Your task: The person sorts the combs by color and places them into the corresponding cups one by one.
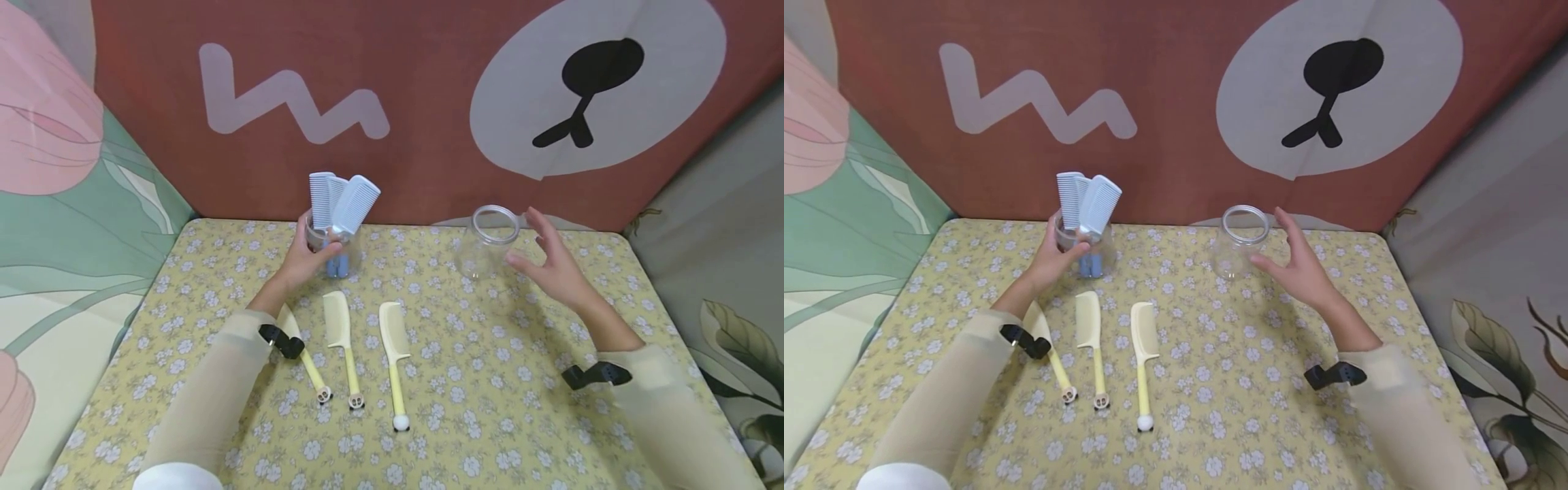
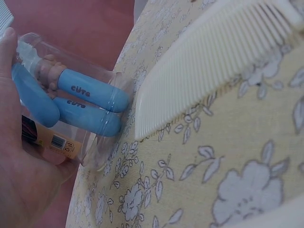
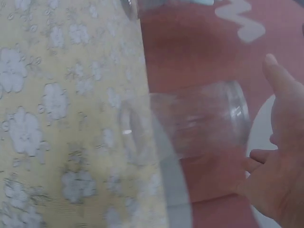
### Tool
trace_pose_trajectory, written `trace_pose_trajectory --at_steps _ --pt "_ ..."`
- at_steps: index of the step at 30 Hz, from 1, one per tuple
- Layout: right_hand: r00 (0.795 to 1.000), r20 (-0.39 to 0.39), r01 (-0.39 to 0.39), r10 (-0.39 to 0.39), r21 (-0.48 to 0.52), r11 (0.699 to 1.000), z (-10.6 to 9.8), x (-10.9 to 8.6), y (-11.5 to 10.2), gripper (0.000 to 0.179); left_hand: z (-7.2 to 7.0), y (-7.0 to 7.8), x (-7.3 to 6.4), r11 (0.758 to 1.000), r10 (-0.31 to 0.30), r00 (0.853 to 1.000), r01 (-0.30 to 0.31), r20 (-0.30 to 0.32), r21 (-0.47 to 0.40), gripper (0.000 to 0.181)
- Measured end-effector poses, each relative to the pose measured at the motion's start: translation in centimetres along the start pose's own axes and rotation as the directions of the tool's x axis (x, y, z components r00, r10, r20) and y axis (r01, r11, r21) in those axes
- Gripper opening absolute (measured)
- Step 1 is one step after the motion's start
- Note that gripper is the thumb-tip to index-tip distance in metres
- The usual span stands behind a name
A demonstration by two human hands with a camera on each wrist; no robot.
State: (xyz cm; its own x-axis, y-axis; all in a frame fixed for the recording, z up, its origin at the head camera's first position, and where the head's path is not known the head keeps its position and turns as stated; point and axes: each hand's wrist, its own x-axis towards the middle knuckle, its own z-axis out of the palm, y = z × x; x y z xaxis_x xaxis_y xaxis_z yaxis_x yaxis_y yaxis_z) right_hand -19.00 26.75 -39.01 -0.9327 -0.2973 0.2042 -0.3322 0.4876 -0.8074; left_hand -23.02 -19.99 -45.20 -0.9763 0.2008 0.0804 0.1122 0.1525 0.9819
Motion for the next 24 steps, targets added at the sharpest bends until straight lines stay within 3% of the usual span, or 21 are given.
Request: trace_pose_trajectory --at_steps 8,15,24 --pt "1.0 -0.023 -0.015 0.02 0.191 0.982 1.2 1.2 3.3 0.107 -0.1 0.0 0.0 1.0 -0.012 1.0 0.012 -0.002 0.01 0.09" --pt "0.999 0.013 -0.045 0.043 0.354 0.934 2.4 2.6 5.5 0.113 -0.1 -0.1 0.1 1.0 -0.009 1.0 0.009 -0.003 0.013 0.092" --pt "0.999 -0.005 -0.04 0.046 0.419 0.907 4.0 3.6 6.7 0.117 0.0 -0.1 0.0 1.0 -0.006 1.0 0.006 -0.009 0.03 0.089"
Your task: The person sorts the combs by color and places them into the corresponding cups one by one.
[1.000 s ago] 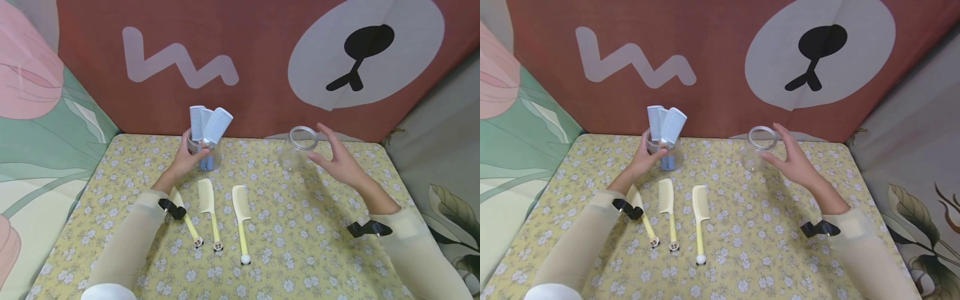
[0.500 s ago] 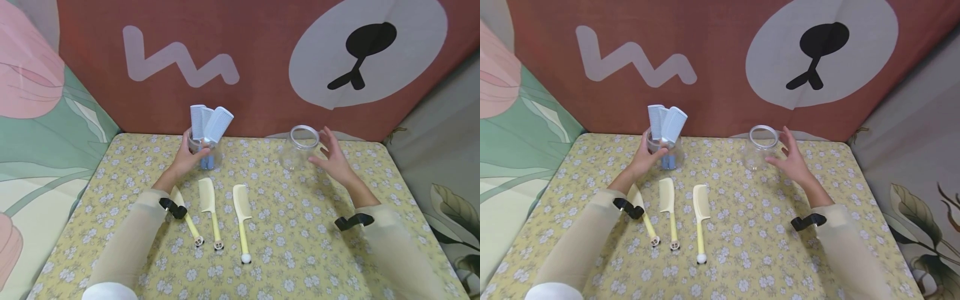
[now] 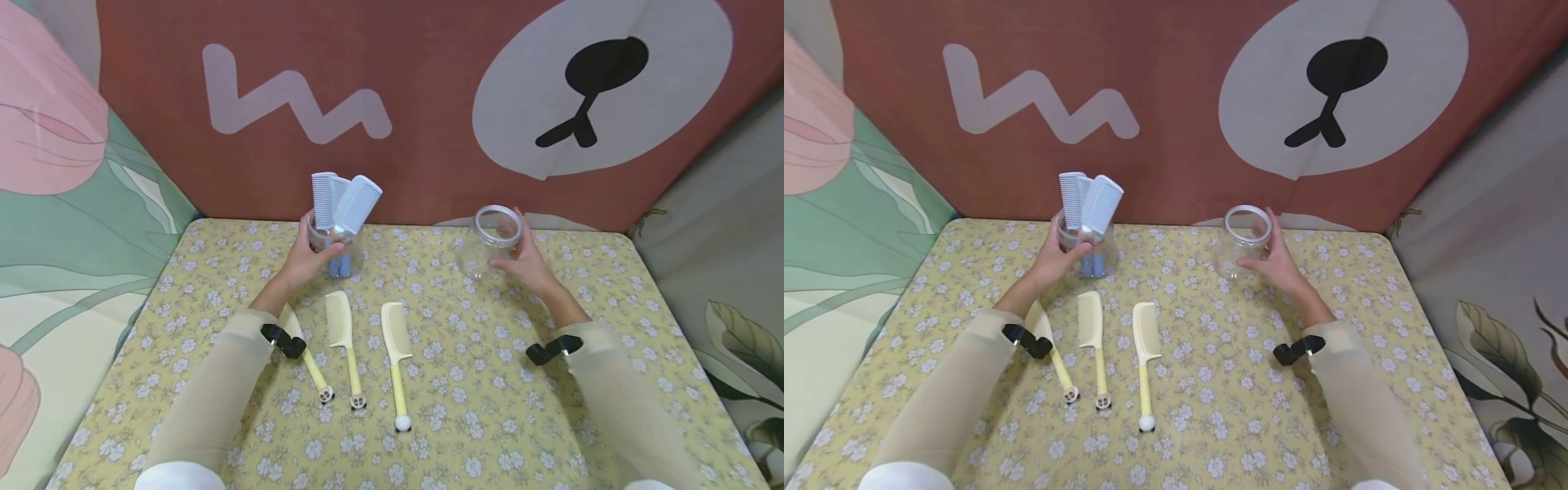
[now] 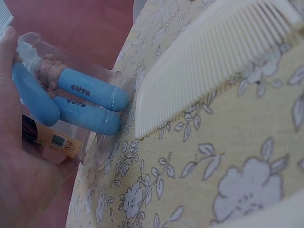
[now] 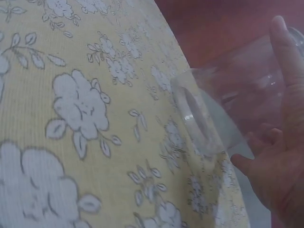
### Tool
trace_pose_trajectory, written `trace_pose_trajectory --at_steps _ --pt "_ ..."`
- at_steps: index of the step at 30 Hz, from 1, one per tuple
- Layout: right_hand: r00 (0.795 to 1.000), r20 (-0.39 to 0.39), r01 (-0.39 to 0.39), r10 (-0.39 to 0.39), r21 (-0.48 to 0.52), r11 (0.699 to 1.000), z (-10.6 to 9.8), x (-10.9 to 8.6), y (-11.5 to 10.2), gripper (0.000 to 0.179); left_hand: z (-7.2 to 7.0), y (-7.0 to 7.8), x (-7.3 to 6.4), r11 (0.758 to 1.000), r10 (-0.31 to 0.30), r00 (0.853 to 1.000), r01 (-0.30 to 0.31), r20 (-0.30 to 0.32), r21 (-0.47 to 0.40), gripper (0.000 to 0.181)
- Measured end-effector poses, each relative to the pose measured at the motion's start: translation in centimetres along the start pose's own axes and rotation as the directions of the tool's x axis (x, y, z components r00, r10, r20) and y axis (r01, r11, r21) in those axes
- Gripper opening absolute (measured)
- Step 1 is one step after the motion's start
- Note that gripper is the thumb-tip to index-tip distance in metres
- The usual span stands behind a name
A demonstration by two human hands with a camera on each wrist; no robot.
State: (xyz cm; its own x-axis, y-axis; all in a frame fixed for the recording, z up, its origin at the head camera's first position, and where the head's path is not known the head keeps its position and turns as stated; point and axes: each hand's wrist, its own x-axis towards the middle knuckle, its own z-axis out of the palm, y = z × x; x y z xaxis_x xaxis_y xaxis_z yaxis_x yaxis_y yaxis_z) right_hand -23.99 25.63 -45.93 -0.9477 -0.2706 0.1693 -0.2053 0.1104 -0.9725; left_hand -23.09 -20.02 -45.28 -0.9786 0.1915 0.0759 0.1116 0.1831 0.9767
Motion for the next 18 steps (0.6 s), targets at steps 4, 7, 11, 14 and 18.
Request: trace_pose_trajectory --at_steps 4,7,11,14,18 --pt "1.0 -0.002 0.015 -0.015 0.023 1.0 0.6 0.3 0.6 0.109 0.0 0.0 0.0 1.0 0.01 1.0 -0.01 0.002 -0.007 0.089" --pt "0.999 0.0 0.037 -0.037 0.063 0.997 0.8 0.4 1.2 0.105 0.0 -0.1 0.0 1.0 0.009 1.0 -0.009 0.003 -0.01 0.089" --pt "0.999 -0.005 0.046 -0.046 0.098 0.994 1.1 0.6 1.7 0.101 0.0 -0.2 0.0 1.0 0.007 1.0 -0.007 0.005 -0.018 0.089" --pt "0.999 -0.021 0.035 -0.034 0.061 0.998 1.4 0.7 1.7 0.096 0.0 -0.2 0.0 1.0 0.007 1.0 -0.007 0.002 -0.02 0.09" --pt "0.999 -0.025 0.042 -0.041 0.065 0.997 1.5 0.9 1.7 0.088 0.0 -0.1 0.1 1.0 0.008 1.0 -0.008 0.0 -0.022 0.09"
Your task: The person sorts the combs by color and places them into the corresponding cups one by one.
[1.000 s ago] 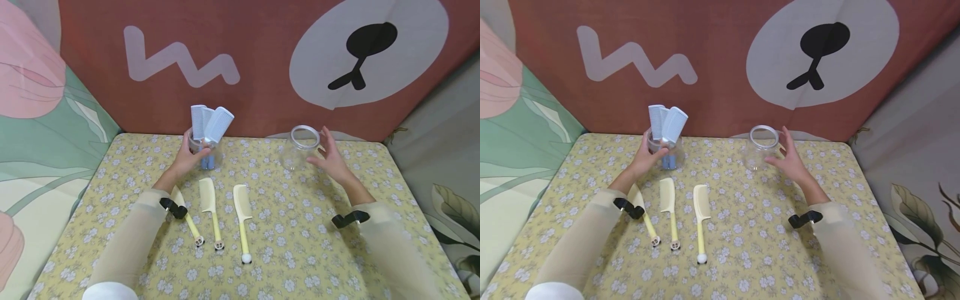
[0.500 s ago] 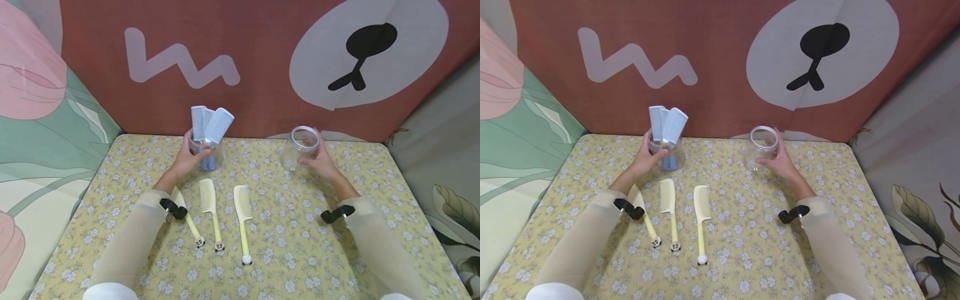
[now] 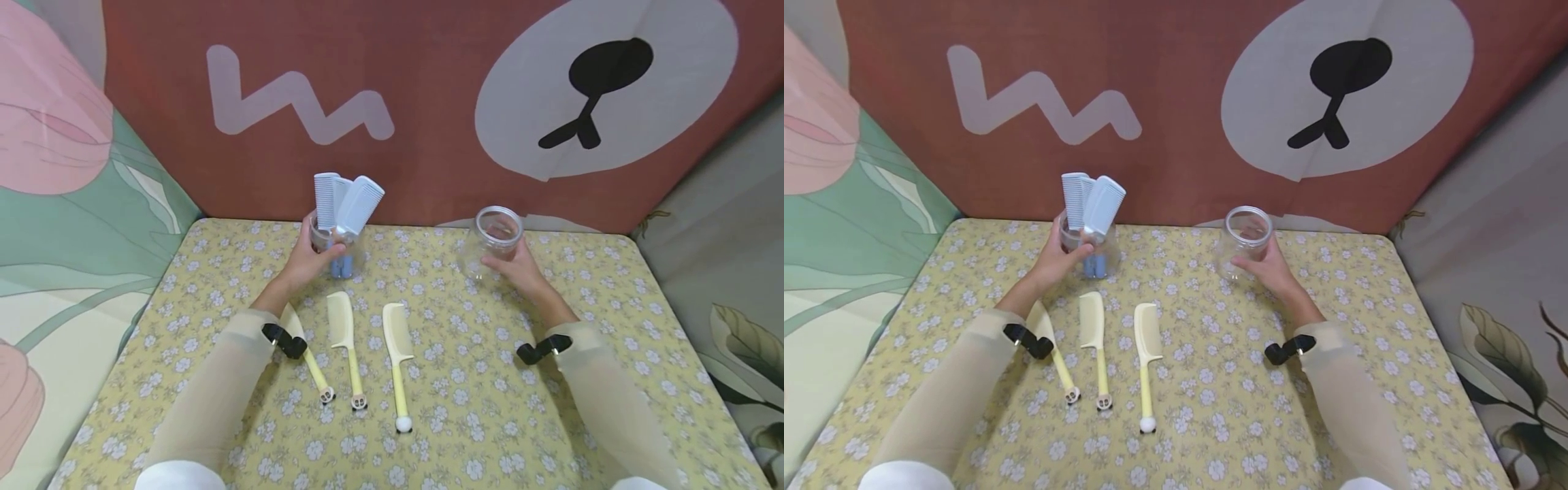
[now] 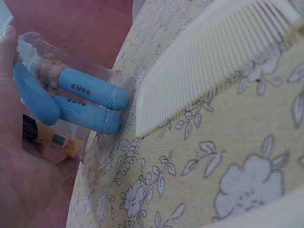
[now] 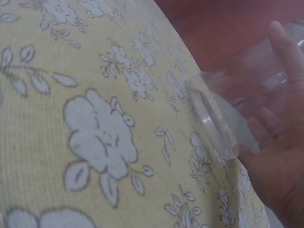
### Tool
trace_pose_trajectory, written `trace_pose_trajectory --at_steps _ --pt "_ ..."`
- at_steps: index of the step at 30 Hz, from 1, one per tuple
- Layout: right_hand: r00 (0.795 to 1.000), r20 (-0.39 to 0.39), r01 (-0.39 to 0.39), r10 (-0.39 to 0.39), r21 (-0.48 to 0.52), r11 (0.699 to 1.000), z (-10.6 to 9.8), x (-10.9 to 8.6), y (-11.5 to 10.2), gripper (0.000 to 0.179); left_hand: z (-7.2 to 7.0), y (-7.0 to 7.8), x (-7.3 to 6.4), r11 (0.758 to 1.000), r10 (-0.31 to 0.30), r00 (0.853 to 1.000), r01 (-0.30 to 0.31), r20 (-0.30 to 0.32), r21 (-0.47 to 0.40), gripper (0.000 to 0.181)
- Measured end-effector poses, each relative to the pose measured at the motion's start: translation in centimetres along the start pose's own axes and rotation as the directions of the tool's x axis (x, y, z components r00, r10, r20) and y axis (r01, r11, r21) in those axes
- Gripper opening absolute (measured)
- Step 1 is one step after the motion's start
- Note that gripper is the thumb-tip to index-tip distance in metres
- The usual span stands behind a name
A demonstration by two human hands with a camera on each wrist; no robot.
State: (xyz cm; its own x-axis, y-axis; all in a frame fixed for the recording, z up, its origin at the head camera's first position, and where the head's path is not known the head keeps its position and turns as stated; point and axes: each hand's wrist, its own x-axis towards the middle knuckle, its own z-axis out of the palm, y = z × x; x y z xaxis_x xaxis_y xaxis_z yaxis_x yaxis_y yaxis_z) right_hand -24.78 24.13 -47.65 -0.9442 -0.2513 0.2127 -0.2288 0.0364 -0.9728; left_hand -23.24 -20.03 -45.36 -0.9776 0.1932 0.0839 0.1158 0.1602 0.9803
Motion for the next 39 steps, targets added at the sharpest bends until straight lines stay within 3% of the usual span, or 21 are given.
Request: trace_pose_trajectory --at_steps 7,14,20,23,30,35,39 --pt "1.0 0.03 -0.01 0.009 0.037 0.999 -0.1 0.2 0.2 0.084 -0.2 0.8 -0.2 1.0 -0.029 0.999 0.029 0.023 -0.005 0.091" --pt "0.999 0.035 -0.027 0.028 -0.02 0.999 -0.2 0.1 0.2 0.084 -0.6 3.6 -1.3 0.992 -0.114 0.991 0.109 0.075 0.065 0.098" --pt "0.997 0.024 -0.073 0.075 -0.075 0.994 -0.1 -0.1 0.3 0.084 -2.8 1.8 -1.9 0.979 -0.093 0.99 0.072 0.107 0.191 0.107" --pt "0.997 0.018 -0.074 0.076 -0.067 0.995 -0.1 -0.1 0.2 0.084 -4.3 1.8 -2.7 0.961 -0.086 0.99 0.053 0.113 0.272 0.098" --pt "0.998 0.018 -0.059 0.06 -0.036 0.998 -0.2 0.1 0.3 0.083 -7.2 2.5 -5.4 0.882 -0.105 0.988 0.039 0.115 0.47 0.083" --pt "0.997 0.008 -0.075 0.075 -0.06 0.995 -0.3 0.1 0.4 0.083 -7.8 2.1 -7.4 0.836 -0.116 0.979 0.004 0.169 0.549 0.09" --pt "0.997 0.008 -0.073 0.073 -0.068 0.995 -0.3 -0.1 0.3 0.084 -7.9 1.0 -8.7 0.823 -0.113 0.975 -0.017 0.194 0.568 0.091"
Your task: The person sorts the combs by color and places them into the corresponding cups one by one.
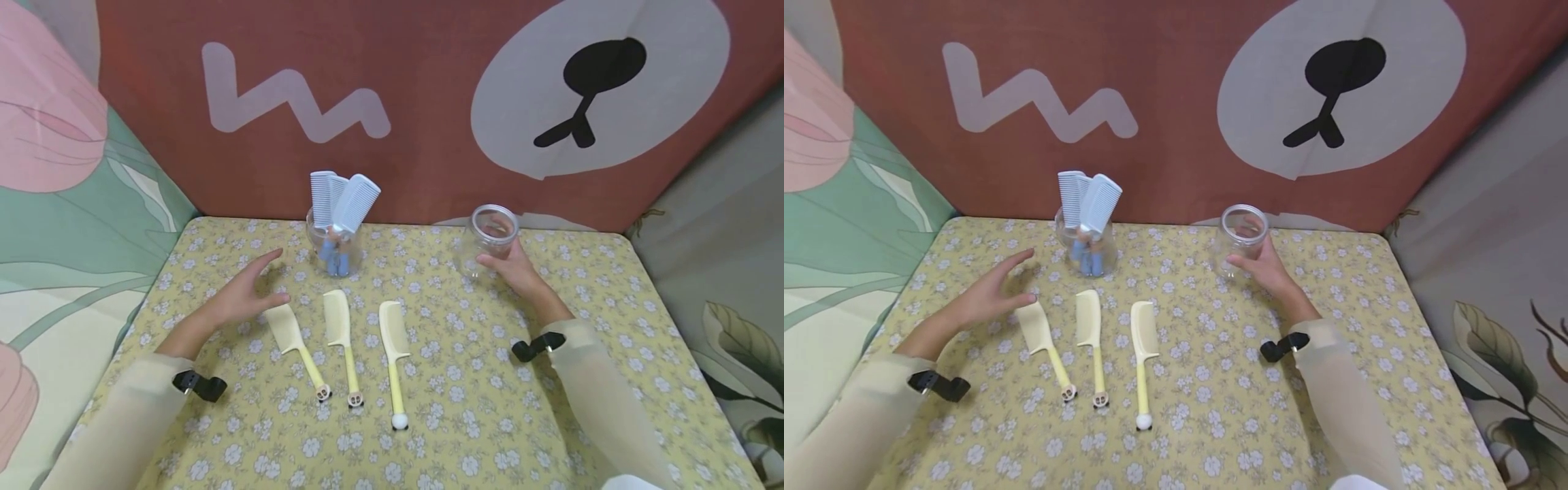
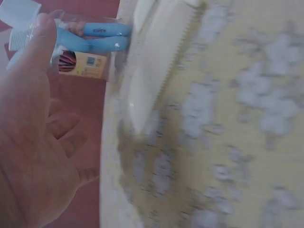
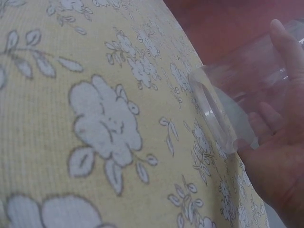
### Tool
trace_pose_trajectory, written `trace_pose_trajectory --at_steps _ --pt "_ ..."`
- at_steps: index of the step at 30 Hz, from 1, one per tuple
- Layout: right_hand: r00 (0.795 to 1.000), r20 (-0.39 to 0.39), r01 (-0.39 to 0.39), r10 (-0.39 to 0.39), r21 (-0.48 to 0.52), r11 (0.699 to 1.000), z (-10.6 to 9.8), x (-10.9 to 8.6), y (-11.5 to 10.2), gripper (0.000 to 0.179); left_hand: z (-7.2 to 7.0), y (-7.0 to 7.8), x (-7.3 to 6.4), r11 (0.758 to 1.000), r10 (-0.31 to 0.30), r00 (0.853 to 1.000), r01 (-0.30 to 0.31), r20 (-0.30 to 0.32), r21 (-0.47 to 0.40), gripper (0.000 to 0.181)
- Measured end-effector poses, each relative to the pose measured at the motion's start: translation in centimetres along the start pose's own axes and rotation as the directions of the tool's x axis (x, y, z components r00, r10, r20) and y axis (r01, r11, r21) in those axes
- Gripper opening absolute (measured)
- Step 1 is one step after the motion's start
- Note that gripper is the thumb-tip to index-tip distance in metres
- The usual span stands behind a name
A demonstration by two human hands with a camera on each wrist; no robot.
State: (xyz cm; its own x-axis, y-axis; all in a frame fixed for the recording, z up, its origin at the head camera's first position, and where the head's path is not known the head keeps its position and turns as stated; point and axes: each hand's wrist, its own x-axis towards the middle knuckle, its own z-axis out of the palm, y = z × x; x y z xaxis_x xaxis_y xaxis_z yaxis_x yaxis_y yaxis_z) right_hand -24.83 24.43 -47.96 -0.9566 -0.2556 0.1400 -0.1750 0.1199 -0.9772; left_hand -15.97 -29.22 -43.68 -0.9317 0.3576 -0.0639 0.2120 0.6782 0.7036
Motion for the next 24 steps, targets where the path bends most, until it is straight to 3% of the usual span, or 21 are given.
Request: trace_pose_trajectory --at_steps 8,15,24 --pt "1.0 0.011 -0.004 0.004 -0.011 1.0 0.1 -0.1 0.1 0.083 1.2 -2.2 -1.7 0.996 0.084 0.996 -0.083 0.041 -0.015 0.093" --pt "1.0 0.004 -0.002 0.002 0.0 1.0 0.2 -0.1 0.0 0.082 1.8 -3.2 -2.5 0.985 0.113 0.989 -0.123 0.092 0.118 0.094" --pt "1.0 -0.009 -0.006 0.006 -0.014 1.0 0.2 0.0 0.0 0.083 2.3 -3.8 -2.6 0.981 0.151 0.986 -0.158 0.065 0.116 0.082"
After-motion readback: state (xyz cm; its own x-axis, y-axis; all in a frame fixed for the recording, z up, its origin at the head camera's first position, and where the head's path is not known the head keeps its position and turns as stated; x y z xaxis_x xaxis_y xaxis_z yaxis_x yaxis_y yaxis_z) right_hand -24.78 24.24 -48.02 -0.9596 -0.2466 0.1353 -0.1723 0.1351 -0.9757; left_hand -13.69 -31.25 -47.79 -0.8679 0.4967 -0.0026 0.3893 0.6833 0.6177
